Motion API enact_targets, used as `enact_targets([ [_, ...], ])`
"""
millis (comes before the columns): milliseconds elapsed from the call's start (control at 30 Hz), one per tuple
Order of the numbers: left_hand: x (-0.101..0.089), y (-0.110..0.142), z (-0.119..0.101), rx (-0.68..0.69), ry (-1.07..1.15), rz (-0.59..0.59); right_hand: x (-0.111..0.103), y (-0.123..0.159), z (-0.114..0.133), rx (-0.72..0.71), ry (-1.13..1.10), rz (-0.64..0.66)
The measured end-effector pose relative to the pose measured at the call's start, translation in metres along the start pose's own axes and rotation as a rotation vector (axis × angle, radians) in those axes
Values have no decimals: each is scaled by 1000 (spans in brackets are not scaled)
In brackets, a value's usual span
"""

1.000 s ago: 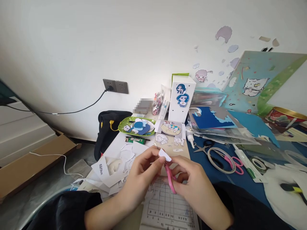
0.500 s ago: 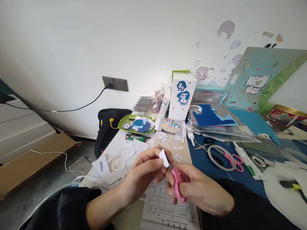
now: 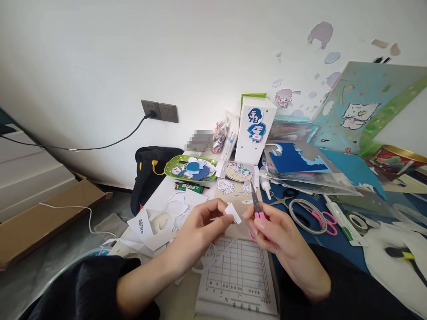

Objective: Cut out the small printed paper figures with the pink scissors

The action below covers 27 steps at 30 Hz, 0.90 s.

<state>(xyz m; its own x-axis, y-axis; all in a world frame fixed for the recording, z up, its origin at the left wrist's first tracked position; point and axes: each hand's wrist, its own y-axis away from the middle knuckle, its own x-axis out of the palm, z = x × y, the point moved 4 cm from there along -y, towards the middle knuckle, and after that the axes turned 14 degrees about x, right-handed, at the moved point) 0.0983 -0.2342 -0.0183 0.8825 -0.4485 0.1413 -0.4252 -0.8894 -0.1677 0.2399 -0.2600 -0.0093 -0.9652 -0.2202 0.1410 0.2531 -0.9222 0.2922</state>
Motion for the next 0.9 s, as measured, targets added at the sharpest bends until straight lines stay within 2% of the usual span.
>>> enact_targets([
  [133, 6, 2, -3, 6, -68, 61, 0, -1, -2, 41, 184, -46],
  [367, 6, 2, -9, -10, -172, 50, 0, 0, -4, 57, 190, -12],
  [433, 4, 2, -9, -19, -151, 16, 0, -1, -3, 39, 78, 65],
  [533, -2, 0, -6, -15, -80, -69, 1, 0, -2, 81, -161, 291],
  [600, -5, -2, -5, 5, -18, -120, 0, 2, -1, 99, -193, 403],
  [767, -8, -3, -7, 44, 49, -186, -7, 8, -6, 208, -66, 409],
  [900, -5, -1, -8, 32, 78, -176, -5, 14, -10, 401, -105, 532],
])
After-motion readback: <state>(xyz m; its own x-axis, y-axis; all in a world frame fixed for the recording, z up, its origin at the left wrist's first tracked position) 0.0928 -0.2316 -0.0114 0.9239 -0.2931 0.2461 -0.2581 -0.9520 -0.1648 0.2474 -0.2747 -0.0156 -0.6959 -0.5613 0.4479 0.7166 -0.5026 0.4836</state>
